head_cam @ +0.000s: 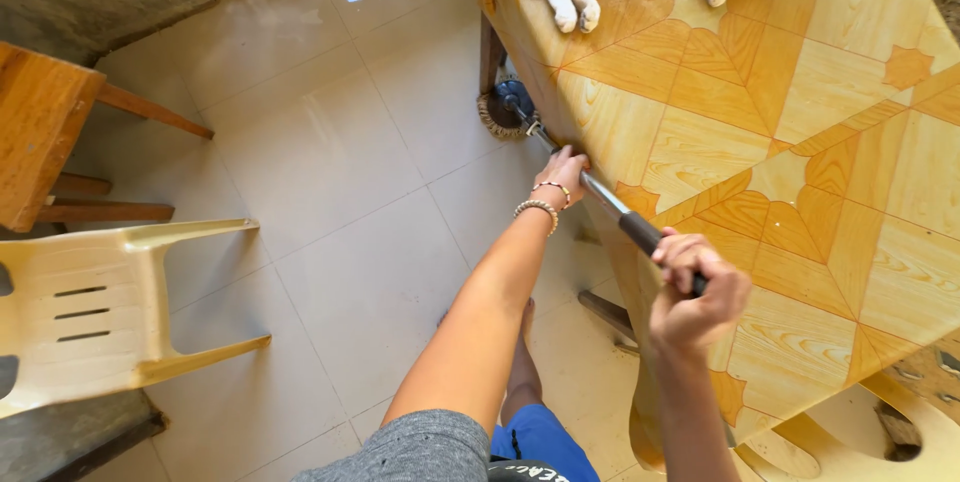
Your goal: Sweep and mop the floor in a home.
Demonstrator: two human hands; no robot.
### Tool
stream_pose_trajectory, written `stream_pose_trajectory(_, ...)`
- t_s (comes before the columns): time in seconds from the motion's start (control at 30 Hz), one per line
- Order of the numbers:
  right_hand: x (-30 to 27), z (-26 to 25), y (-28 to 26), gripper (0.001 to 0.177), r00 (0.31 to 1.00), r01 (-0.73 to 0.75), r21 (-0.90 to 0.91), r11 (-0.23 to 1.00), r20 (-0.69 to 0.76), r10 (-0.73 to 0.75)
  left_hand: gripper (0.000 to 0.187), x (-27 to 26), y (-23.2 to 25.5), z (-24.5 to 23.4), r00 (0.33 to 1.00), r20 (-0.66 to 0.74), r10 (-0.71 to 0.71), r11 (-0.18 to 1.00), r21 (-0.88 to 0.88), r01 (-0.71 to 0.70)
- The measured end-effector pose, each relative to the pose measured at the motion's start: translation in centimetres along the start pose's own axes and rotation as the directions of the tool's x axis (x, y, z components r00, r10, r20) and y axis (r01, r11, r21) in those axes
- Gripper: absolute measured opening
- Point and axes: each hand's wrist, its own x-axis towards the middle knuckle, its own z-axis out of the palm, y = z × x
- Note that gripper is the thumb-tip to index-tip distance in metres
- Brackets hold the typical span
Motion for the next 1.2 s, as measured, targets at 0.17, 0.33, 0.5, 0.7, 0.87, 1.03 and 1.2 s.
stream_pose_trajectory(0.17,1.1,-2.2,-0.6,0.038,0.998,-0.05,0.017,0.999,-0.036,0.05,0.037,-1.0,0.9,0.2,1.0,-0.019,0.011,1.0,-0.015,-0.011)
stream_pose_trajectory(0.33,2.9,-5.2,-2.9,0.036,0.989,-0.14,0.076,0.987,-0.039,0.143,0.035,-4.3,3.6,-0.1,0.999,-0.027,-0.046,0.998,0.05,0.048)
stream_pose_trajectory(0.5,4.5,-7.9,-5.0,0.039,0.979,-0.203,0.083,0.976,-0.013,0.205,0.023,-8.0,4.0,1.8,0.992,-0.088,-0.087,0.991,0.095,0.095)
stream_pose_trajectory(0.7,1.1,-5.6,-6.6,0.042,0.976,-0.217,0.094,0.972,0.007,0.218,0.015,-13.5,2.4,1.3,0.97,-0.141,-0.2,0.978,0.026,0.205)
stream_pose_trajectory(0.87,-2.6,-4.2,-7.1,0.041,0.977,-0.202,0.095,0.975,0.082,0.195,0.011,-15.2,0.7,1.1,0.939,-0.272,-0.211,0.975,-0.13,0.181)
stream_pose_trajectory(1.03,-5.7,-5.4,-5.3,0.037,0.977,-0.211,0.149,0.966,0.074,0.202,0.015,-14.2,-1.1,1.3,0.947,-0.295,-0.124,0.99,-0.096,0.099)
stream_pose_trajectory(1.2,-7.4,-1.1,-2.8,0.033,0.977,-0.192,0.102,0.976,0.116,0.18,0.019,-11.3,-5.2,-0.6,0.947,-0.291,-0.134,0.991,-0.02,0.134)
